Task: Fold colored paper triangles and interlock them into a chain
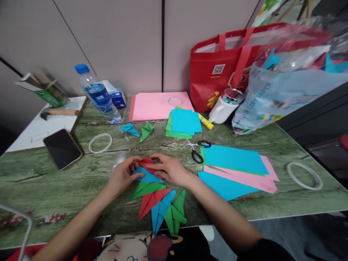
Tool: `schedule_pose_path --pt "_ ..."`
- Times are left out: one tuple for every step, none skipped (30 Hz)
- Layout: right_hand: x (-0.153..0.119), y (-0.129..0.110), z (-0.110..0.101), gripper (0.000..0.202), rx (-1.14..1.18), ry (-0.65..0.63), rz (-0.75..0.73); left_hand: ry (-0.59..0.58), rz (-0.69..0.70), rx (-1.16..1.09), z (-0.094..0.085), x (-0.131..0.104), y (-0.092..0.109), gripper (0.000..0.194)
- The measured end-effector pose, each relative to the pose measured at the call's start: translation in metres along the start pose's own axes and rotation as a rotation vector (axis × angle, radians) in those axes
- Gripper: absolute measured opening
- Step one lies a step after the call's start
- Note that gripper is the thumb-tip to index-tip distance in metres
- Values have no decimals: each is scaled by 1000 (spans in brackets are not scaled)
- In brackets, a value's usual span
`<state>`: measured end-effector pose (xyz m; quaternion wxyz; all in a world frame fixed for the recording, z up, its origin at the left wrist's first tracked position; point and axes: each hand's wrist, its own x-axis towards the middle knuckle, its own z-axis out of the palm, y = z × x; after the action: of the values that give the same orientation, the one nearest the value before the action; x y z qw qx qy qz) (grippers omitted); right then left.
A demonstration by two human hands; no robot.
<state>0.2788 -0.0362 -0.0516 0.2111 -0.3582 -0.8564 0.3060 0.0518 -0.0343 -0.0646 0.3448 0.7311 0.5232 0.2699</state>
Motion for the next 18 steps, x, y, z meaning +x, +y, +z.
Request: schedule_pose_path --pt "0 -1 -1 40 45 15 2 -6 -2 -12 0 -1 0 43" --pt "0 -2 -2 42 95 30 5 -7 -4 -20 0 -1 1 44" --pt "0 -3 -3 45 149 43 12 -5 -7 -25 0 -1 2 43" --pt "1 -4 -3 47 204 57 24 0 -9 -32 0 -1 2 43" --pt "1 -5 -3 48 258 76 41 7 -11 -40 0 -1 3 42" --pt "2 -7 -2 47 308 101 60 16 -12 -51 0 -2 3 40" --pt "4 -8 0 44 353 134 79 23 -12 -64 0 -2 4 39" --pt "5 -9 3 40 392 174 101 27 -10 -77 0 -2 4 38" --pt "6 -9 6 35 428 215 124 28 -9 -86 0 -2 4 38" --pt "8 -9 10 31 460 251 148 29 -9 -91 0 -2 5 37" --pt "9 -8 14 28 487 280 172 32 -10 -91 0 -2 5 36" --pt "9 -7 18 27 506 306 196 39 -11 -85 0 -3 5 36" --pt "10 -6 22 27 518 326 219 50 -12 -74 -1 -3 6 36" --pt "10 -5 25 28 528 341 242 61 -11 -59 -1 -4 6 37" --pt "10 -4 27 30 541 351 263 69 -11 -44 -2 -4 6 39" --pt "10 -3 29 33 561 357 282 69 -12 -28 -2 -5 6 41" --pt "10 -3 30 37 589 359 301 64 -16 -13 -2 -6 6 43" --pt "10 -4 29 41 619 353 316 60 -23 2 -1 -8 6 45"
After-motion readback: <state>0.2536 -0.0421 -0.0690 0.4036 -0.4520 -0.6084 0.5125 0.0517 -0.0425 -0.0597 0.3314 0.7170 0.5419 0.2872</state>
